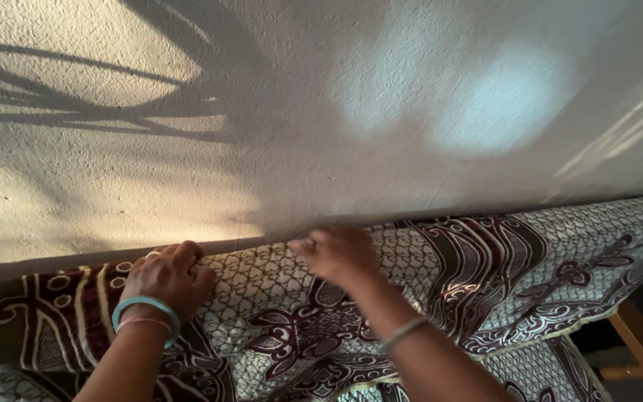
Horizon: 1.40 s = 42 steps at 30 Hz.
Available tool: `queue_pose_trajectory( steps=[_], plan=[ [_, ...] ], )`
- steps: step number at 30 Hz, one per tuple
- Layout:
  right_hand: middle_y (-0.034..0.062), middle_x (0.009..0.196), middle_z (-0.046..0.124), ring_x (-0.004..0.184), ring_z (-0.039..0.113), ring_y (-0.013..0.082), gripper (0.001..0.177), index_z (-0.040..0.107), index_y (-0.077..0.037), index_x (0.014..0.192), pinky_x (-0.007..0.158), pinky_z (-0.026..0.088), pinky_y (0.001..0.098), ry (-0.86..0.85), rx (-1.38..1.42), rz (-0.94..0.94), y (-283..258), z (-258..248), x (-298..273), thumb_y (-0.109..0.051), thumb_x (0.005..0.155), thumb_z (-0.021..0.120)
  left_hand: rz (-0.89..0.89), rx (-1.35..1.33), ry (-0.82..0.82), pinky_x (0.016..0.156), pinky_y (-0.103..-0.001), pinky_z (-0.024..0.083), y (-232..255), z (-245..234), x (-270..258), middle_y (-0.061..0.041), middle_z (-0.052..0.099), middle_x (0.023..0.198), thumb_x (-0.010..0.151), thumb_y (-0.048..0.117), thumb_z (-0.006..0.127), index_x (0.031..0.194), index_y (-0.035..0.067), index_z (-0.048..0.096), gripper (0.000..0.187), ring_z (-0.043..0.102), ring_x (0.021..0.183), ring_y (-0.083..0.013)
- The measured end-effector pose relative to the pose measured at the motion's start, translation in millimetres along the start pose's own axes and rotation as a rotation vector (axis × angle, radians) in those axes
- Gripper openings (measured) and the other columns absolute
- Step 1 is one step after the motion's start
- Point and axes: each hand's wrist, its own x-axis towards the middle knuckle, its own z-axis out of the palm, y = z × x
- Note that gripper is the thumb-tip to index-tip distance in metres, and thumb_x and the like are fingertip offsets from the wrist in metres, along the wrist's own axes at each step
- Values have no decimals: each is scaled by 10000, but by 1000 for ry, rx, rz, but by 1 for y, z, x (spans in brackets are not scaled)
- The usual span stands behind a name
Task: The person folds a patterned cloth by hand on a wooden chair. They repeatedly fold the cloth in half and smooth the edges to align the pattern, continuing the process until the cloth is compacted into a smaller bundle.
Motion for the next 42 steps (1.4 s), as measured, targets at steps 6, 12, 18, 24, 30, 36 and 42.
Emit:
queue_pose_trajectory(
  steps=[6, 12, 18, 24, 30, 36, 42],
  plan=[
    [115, 1005, 756, 976, 689, 325, 637, 767, -110, 976, 863, 496, 519, 661, -80, -211, 31, 25, -2, -662, 963, 448, 15, 70, -33, 1023, -434, 523, 2, -5, -2, -89, 748, 1100, 971, 505, 430, 1180, 197, 658, 437, 717, 1007, -255],
    [112, 957, 760, 966, 698, 327, 499, 757, -117, 905, 867, 512, 509, 659, 33, -166, 32, 31, -1, -559, 924, 526, 30, 180, -301, 1039, -472, 527, 60, -23, 5, -91, 695, 1259, 1016, 644, 269, 1381, 235, 598, 639, 664, 1177, -262],
    [137, 946, 756, 904, 706, 325, 341, 749, -87, 884, 862, 528, 497, 740, 26, -187, 34, 36, 2, -358, 880, 543, 272, 79, 52, 1010, -571, 398, 146, 30, 11, -147, 564, 1427, 988, 438, 258, 1463, 201, 484, 577, 580, 1250, -371],
    [136, 926, 754, 891, 697, 338, 310, 762, -89, 903, 841, 522, 506, 735, 50, -191, 38, 39, 6, -315, 863, 553, 181, 7, -138, 1133, -525, 370, 145, 30, 15, -129, 615, 1375, 1032, 454, 338, 1343, 223, 584, 458, 562, 1319, -337],
    [119, 885, 748, 860, 694, 339, 280, 746, -95, 857, 812, 527, 497, 792, 107, -205, 39, 37, 5, -306, 867, 564, 199, 121, -144, 1085, -537, 426, 153, 21, 15, -123, 630, 1370, 1034, 451, 343, 1324, 189, 622, 480, 592, 1291, -335],
    [130, 799, 728, 814, 686, 353, 298, 743, -112, 763, 801, 512, 520, 787, 149, -113, 29, 31, -1, -343, 857, 580, 23, 74, -282, 1087, -486, 460, 166, 18, 35, -113, 630, 1399, 1058, 477, 362, 1299, 182, 681, 497, 572, 1344, -310],
    [139, 826, 733, 811, 683, 350, 342, 758, -101, 837, 856, 475, 523, 886, 129, -175, 39, 39, 2, -367, 876, 546, 170, 314, -135, 1064, -466, 470, 176, 49, 34, -95, 580, 1440, 984, 381, 523, 1427, 195, 536, 481, 600, 1285, -284]
  ],
)
